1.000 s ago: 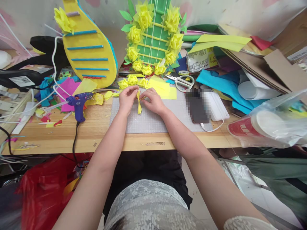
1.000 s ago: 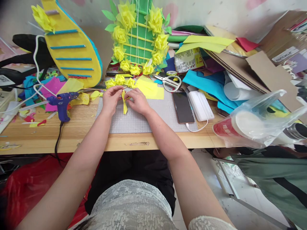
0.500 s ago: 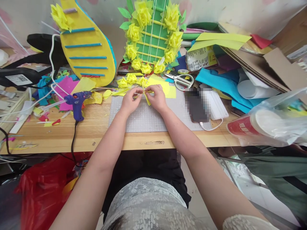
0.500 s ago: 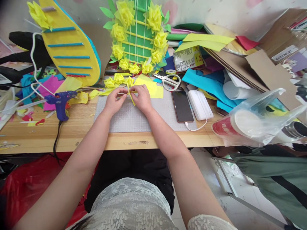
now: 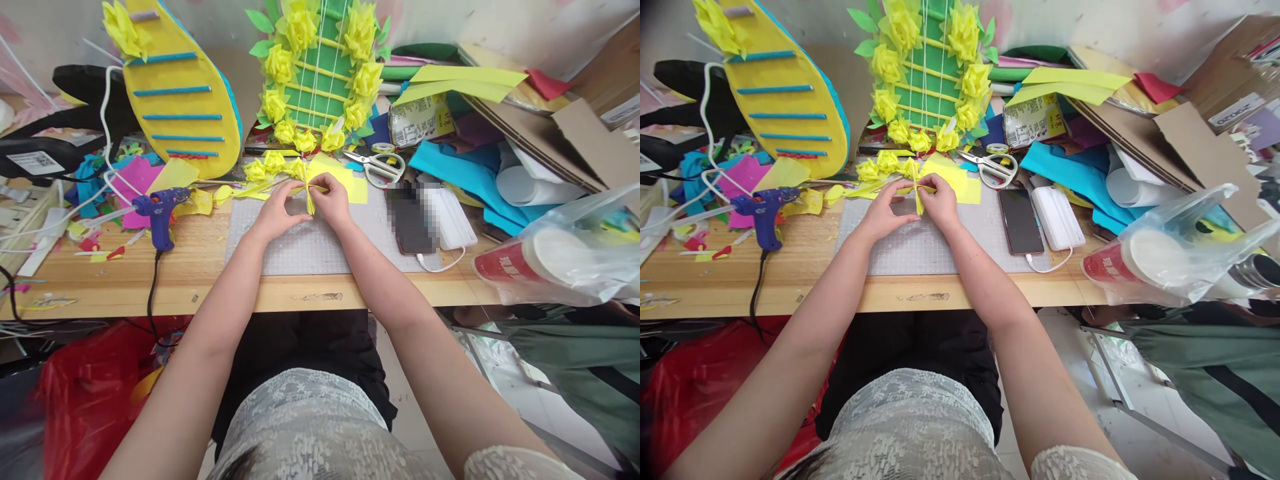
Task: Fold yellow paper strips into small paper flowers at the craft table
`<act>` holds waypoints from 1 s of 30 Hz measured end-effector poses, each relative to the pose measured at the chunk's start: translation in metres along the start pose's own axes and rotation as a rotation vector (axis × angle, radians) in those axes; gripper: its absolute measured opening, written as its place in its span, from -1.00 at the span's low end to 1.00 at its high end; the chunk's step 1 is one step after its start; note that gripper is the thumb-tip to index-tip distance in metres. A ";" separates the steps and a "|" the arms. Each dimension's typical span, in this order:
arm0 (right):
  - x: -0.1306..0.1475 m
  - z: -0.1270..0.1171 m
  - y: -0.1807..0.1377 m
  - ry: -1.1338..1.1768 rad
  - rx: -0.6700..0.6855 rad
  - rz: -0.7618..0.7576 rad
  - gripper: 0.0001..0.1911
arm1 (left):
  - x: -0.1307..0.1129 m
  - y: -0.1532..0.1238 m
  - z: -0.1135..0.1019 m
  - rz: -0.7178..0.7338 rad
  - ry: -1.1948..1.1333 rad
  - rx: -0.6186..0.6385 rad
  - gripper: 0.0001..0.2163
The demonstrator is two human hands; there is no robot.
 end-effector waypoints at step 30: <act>-0.002 -0.003 0.001 0.081 -0.036 0.063 -0.95 | 0.002 0.001 0.000 -0.005 -0.036 0.024 -0.47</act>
Point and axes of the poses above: each hand's wrist, its own y-axis towards the middle knuckle, its own z-axis out of the palm, x = y × z, the point moved 2 cm from there along y, towards the middle knuckle, and after that the axes turned 13 degrees about y, right-handed, at the moved point
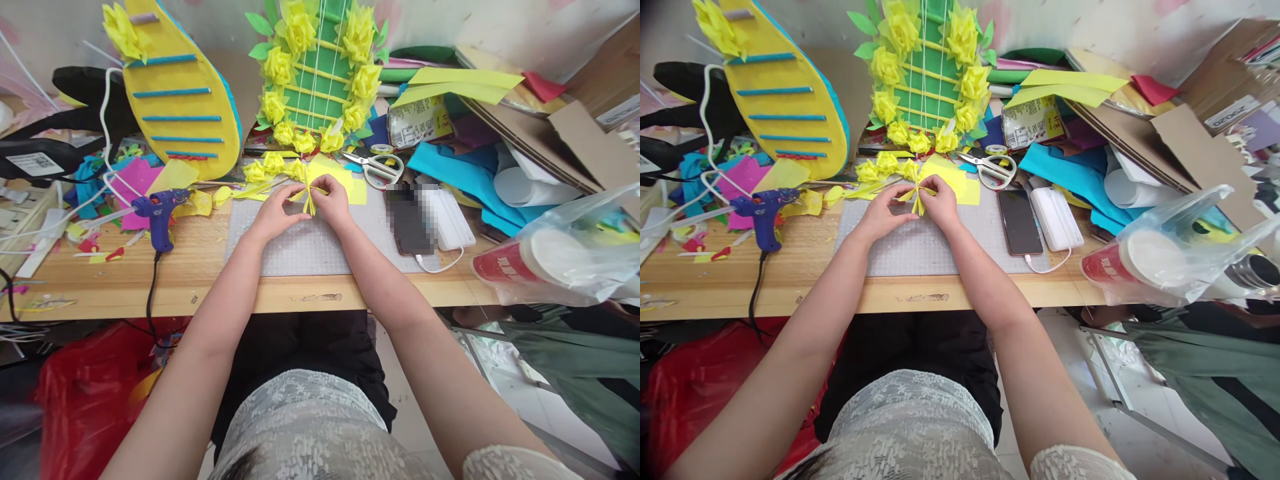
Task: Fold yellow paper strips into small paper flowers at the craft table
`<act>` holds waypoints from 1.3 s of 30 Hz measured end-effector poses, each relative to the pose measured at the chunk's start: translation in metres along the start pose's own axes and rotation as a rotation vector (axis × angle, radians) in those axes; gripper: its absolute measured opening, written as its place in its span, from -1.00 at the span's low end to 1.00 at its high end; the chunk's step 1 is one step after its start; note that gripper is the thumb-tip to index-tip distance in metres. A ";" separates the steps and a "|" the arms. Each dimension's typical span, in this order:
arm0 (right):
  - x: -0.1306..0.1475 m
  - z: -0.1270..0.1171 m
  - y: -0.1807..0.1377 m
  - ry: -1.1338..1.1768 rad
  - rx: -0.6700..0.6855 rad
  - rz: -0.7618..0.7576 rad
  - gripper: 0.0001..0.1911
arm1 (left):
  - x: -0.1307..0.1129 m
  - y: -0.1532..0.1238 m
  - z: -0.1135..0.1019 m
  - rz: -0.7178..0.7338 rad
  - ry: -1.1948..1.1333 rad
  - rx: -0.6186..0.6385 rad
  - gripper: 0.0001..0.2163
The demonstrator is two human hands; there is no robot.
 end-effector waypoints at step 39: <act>0.010 -0.003 -0.008 -0.314 0.450 -0.303 -0.57 | 0.010 0.000 -0.013 -0.187 0.191 -0.314 -0.94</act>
Point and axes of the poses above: each hand's wrist, its own y-axis towards the middle knuckle, its own z-axis out of the palm, x = y × z, the point moved 2 cm from there along y, towards the middle knuckle, and after that the axes turned 13 degrees about y, right-handed, at the moved point
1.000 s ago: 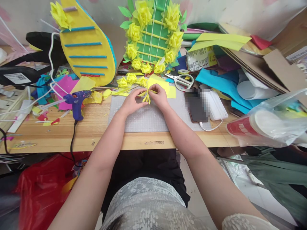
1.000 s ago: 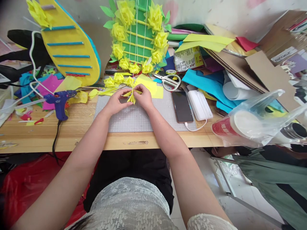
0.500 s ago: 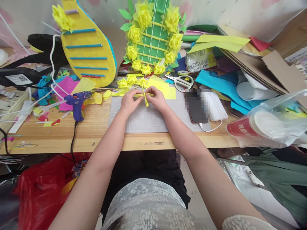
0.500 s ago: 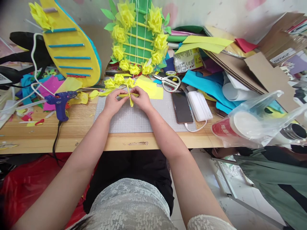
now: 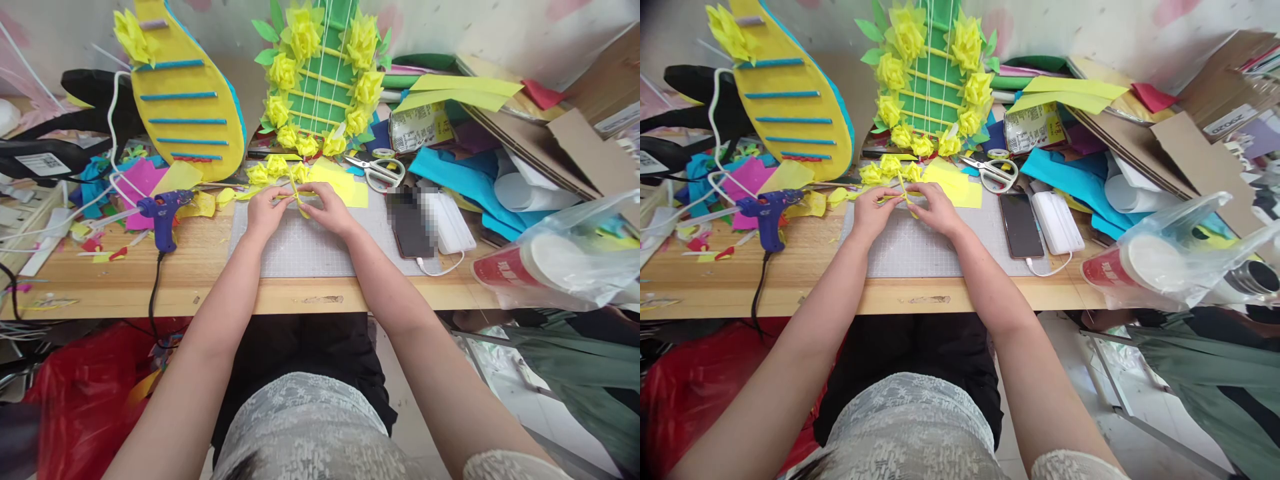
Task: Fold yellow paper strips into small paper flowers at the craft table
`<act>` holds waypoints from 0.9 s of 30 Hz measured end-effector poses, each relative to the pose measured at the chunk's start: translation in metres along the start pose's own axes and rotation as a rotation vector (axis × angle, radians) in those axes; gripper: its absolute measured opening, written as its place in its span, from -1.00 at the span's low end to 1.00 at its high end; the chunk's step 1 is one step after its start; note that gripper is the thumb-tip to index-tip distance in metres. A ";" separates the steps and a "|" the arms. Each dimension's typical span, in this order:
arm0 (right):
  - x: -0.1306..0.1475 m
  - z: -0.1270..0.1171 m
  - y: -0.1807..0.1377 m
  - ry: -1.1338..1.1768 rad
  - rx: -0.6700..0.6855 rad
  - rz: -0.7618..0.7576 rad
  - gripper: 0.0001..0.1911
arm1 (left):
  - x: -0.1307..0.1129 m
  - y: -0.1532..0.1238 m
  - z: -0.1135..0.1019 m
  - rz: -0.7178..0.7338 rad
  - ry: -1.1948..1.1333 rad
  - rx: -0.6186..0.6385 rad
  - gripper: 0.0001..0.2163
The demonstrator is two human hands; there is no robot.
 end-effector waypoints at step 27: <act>0.017 0.000 0.002 -0.364 0.038 0.078 -0.79 | -0.010 -0.002 -0.002 0.128 0.158 0.086 -0.97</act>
Point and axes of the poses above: each hand's wrist, its own y-axis towards the middle knuckle, its own z-axis out of the palm, x = y × z, the point moved 2 cm from there along y, towards the middle knuckle, and after that the axes turned 13 degrees about y, right-handed, at the moved point
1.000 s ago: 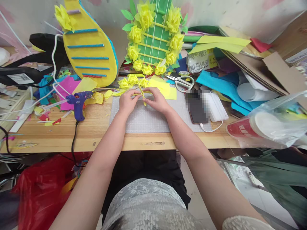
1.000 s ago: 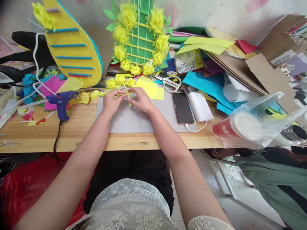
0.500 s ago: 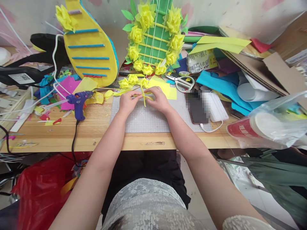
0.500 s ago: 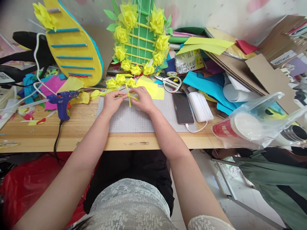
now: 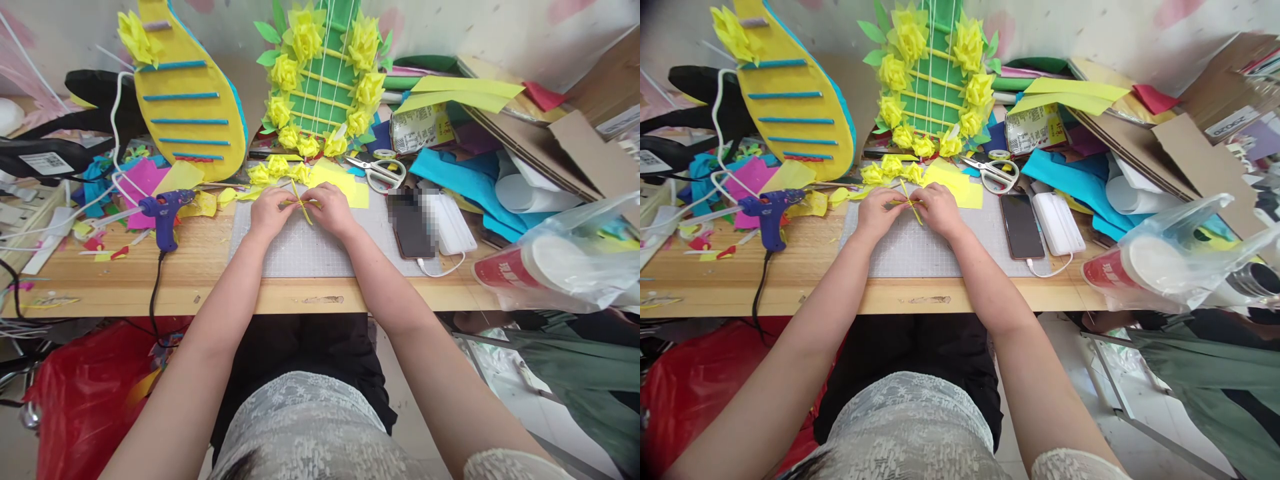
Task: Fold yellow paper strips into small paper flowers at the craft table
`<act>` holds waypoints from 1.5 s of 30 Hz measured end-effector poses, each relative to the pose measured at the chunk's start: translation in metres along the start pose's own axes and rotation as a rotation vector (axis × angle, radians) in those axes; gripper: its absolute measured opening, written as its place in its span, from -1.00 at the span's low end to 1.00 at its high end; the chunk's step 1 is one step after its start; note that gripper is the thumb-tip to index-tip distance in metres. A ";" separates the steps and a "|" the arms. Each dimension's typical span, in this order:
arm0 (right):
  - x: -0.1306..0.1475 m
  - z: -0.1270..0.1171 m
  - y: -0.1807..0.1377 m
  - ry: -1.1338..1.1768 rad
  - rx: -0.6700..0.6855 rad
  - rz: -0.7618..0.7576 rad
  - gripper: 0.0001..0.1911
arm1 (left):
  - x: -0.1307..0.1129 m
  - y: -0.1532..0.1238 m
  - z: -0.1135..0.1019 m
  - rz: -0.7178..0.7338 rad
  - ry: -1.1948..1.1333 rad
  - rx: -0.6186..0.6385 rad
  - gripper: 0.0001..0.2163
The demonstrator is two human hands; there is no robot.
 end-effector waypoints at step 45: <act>0.002 -0.013 -0.001 -0.136 0.079 0.036 -0.76 | 0.008 -0.003 -0.006 -0.105 0.003 0.133 -0.92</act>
Point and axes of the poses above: each hand's wrist, its own y-axis towards the middle knuckle, its own z-axis out of the palm, x = y × z, the point moved 2 cm from there along y, towards the middle knuckle, and after that the axes turned 13 degrees about y, right-handed, at the moved point
